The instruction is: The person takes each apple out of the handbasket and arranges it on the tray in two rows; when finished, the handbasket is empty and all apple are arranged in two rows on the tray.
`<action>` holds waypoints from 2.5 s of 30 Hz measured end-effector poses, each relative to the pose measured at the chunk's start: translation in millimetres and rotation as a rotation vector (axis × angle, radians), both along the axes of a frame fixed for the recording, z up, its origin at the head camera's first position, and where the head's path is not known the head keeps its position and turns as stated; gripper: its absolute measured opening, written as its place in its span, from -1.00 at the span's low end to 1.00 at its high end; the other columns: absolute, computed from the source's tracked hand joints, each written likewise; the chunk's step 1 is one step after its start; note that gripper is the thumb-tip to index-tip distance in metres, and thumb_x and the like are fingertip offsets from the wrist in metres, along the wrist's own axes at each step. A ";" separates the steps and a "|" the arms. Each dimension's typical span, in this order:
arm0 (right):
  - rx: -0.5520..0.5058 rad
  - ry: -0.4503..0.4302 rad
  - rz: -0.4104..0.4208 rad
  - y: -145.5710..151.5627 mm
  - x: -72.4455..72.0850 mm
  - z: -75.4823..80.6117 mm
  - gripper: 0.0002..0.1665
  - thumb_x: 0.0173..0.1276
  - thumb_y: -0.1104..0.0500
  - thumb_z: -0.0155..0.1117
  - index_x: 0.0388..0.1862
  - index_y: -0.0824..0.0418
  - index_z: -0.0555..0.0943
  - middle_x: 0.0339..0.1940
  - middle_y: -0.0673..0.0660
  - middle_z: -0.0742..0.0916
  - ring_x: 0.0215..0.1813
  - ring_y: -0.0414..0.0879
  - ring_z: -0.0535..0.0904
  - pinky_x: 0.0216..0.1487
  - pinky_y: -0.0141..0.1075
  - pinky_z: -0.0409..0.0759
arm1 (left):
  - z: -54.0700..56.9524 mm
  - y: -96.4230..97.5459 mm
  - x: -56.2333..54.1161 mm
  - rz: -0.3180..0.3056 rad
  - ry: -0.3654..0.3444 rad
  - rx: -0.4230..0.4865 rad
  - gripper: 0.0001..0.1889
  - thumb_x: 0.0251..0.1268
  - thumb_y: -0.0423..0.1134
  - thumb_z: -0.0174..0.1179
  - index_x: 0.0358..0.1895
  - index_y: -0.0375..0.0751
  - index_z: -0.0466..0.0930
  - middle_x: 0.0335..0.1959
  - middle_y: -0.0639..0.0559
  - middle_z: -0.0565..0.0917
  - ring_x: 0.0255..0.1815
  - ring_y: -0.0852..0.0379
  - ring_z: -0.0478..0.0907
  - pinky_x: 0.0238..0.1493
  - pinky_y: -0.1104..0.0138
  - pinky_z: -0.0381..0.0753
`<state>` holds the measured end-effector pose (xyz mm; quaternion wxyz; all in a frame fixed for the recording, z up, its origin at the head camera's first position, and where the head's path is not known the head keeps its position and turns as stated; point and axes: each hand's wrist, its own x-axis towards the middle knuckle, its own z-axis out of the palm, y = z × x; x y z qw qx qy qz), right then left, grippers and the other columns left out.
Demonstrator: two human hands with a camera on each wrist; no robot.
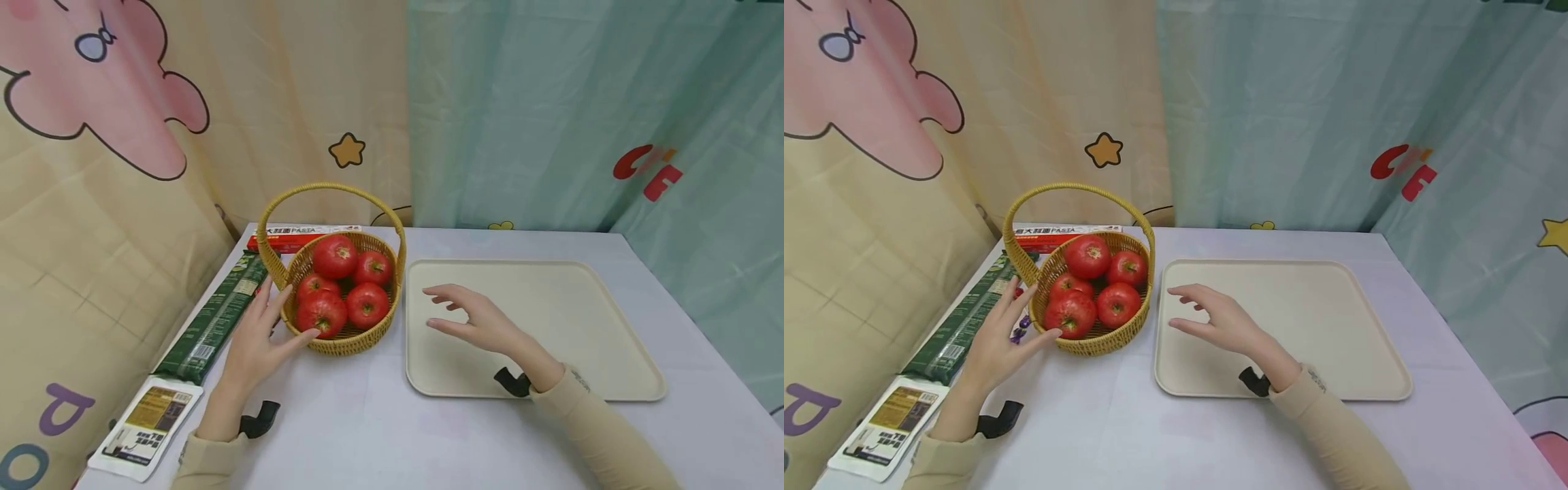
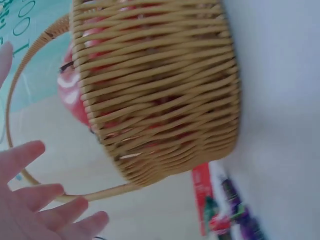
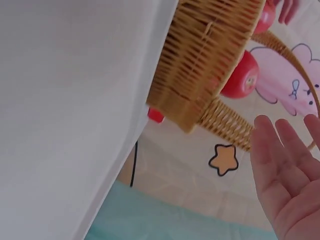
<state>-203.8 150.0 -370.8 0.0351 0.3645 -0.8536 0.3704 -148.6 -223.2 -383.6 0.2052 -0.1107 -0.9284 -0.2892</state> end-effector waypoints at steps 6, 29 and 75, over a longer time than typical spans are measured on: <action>-0.110 -0.049 0.175 -53.7 -13.5 9.5 -0.37 0.25 0.01 0.33 0.28 0.11 0.42 0.13 0.08 0.58 0.11 0.02 0.51 0.05 -0.20 0.58 | -18.8 4.1 0.9 0.000 -0.109 0.423 -0.33 0.14 -0.12 0.34 0.32 -0.21 0.33 0.51 -0.03 -0.06 0.45 -0.14 -0.01 0.26 -0.12 0.26; 0.212 -0.077 0.312 -164.7 -43.7 0.5 -0.18 0.10 0.09 0.46 0.35 -0.13 0.34 0.36 -0.06 0.36 0.37 -0.18 0.18 0.23 -0.18 0.44 | -41.6 4.0 -5.4 0.007 -0.184 0.816 -0.58 0.35 -0.38 0.10 0.20 -0.53 0.36 0.45 -0.20 0.08 0.46 -0.07 -0.04 0.11 0.66 0.33; -0.492 -0.478 -0.161 8.6 -71.3 1.3 -0.12 0.13 0.29 0.38 0.35 0.12 0.14 0.28 0.22 0.36 0.27 0.12 0.27 0.06 -0.09 0.58 | -48.0 7.4 -6.0 0.045 -0.115 0.819 -0.61 0.34 -0.35 0.12 0.14 -0.55 0.41 0.41 -0.25 0.17 0.42 -0.10 0.08 0.03 0.71 0.38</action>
